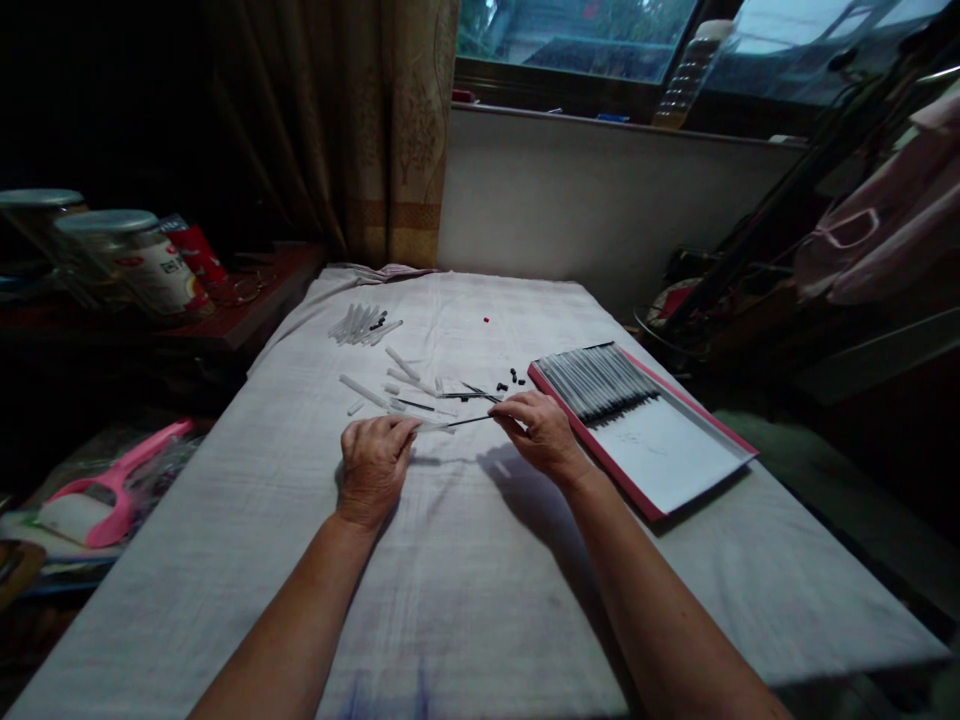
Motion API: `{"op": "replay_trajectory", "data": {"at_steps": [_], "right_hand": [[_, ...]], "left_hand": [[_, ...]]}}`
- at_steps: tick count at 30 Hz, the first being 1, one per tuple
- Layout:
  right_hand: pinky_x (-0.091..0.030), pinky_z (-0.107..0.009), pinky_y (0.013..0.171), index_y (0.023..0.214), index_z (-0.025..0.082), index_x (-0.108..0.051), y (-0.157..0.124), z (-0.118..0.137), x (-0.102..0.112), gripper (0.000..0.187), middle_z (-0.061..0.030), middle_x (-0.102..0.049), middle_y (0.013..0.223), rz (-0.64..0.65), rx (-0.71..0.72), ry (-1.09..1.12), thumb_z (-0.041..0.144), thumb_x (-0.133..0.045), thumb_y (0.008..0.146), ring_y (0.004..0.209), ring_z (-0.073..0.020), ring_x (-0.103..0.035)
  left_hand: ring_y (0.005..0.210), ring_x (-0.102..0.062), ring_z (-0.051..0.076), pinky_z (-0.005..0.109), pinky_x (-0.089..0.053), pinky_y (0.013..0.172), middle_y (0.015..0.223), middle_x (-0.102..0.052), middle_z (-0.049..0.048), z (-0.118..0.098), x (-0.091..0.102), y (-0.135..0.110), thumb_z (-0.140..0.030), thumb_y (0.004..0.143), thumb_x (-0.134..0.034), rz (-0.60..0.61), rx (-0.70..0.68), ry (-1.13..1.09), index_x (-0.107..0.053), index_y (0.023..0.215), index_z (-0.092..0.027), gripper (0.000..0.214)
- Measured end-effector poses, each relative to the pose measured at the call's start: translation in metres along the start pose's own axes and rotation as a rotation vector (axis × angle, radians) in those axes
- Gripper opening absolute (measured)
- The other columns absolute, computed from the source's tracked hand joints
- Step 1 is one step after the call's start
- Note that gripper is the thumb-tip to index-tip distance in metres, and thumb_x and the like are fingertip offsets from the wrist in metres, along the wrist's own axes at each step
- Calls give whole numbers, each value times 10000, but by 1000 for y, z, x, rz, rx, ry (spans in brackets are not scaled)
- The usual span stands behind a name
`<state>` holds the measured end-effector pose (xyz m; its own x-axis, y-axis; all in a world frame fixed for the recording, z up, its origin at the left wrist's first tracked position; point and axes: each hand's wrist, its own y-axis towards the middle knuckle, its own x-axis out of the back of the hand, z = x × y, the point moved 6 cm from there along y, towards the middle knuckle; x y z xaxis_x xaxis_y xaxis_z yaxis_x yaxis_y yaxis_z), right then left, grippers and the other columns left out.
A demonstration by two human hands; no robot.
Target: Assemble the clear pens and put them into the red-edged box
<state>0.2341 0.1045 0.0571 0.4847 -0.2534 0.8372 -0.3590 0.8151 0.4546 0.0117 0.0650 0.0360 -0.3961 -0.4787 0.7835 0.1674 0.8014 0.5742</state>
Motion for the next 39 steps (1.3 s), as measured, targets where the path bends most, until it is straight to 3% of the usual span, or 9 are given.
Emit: {"op": "replay_trajectory", "data": {"at_steps": [6, 11, 13, 16, 19, 25, 28, 32, 39], "right_hand": [[-446, -301, 798, 934, 231, -735, 23, 28, -6, 149, -62, -741, 888, 89, 66, 157, 275, -598, 896, 835, -182, -647], [-487, -296, 838, 1232, 214, -609, 67, 27, 10, 345, -94, -689, 1164, -191, -55, 510, 367, -457, 963, 990, -176, -645], [-491, -282, 819, 1198, 206, -632, 85, 23, 1, 337, -87, -699, 1134, -214, -136, 500, 345, -421, 974, 951, -167, -655], [-479, -254, 799, 1043, 208, -718, 107, 34, -40, 243, -59, -740, 1014, 52, -143, 320, 290, -521, 925, 897, -164, -670], [-471, -247, 772, 1025, 248, -739, 117, 53, -86, 239, -48, -751, 1013, 325, -130, 79, 296, -533, 913, 903, -175, -678], [-477, -290, 781, 989, 193, -748, 132, 77, -129, 239, -132, -727, 1080, 419, -151, -43, 313, -584, 864, 988, -249, -671], [-478, -293, 786, 1063, 179, -722, 133, 77, -129, 265, -143, -712, 1123, 411, -165, -35, 267, -570, 865, 1009, -252, -667], [-479, -270, 785, 1106, 242, -704, 116, 64, -114, 272, -69, -741, 1068, 389, -179, 35, 295, -532, 902, 981, -211, -675], [-490, -273, 661, 982, 202, -686, 42, 16, -73, 202, -13, -705, 800, 120, -312, 733, 243, -597, 805, 686, -146, -617]], "left_hand": [[930, -636, 235, 420, -372, 923, 988, -741, 58, -3, -2, -1, -261, 938, -496, -4, -24, -114, -653, 1096, -232, 225], [896, -662, 220, 361, -471, 839, 959, -744, 74, 20, 4, -2, -322, 971, -408, -160, 263, -331, -607, 1067, -194, 256], [891, -672, 209, 336, -497, 802, 958, -740, 73, 28, 4, -3, -337, 967, -404, -210, 367, -433, -583, 1057, -194, 247], [818, -684, 187, 308, -520, 742, 904, -732, 60, 34, 3, -3, -357, 948, -419, -252, 432, -541, -570, 1032, -195, 237], [715, -677, 161, 278, -527, 671, 828, -714, 37, 40, 2, -4, -363, 935, -426, -283, 485, -581, -572, 1025, -193, 241], [669, -655, 142, 254, -526, 633, 795, -691, 23, 53, -3, -9, -336, 917, -468, -330, 529, -531, -604, 1054, -194, 240], [747, -670, 163, 280, -545, 688, 841, -703, 46, 55, -5, -9, -333, 912, -489, -346, 492, -505, -624, 1060, -184, 250], [834, -683, 182, 304, -557, 765, 895, -717, 64, 49, -3, -6, -328, 921, -511, -334, 397, -466, -665, 1046, -179, 247], [913, -680, 181, 298, -542, 834, 973, -725, 64, 22, -2, -2, -293, 956, -496, -204, 143, -357, -684, 1089, -197, 250]]}}
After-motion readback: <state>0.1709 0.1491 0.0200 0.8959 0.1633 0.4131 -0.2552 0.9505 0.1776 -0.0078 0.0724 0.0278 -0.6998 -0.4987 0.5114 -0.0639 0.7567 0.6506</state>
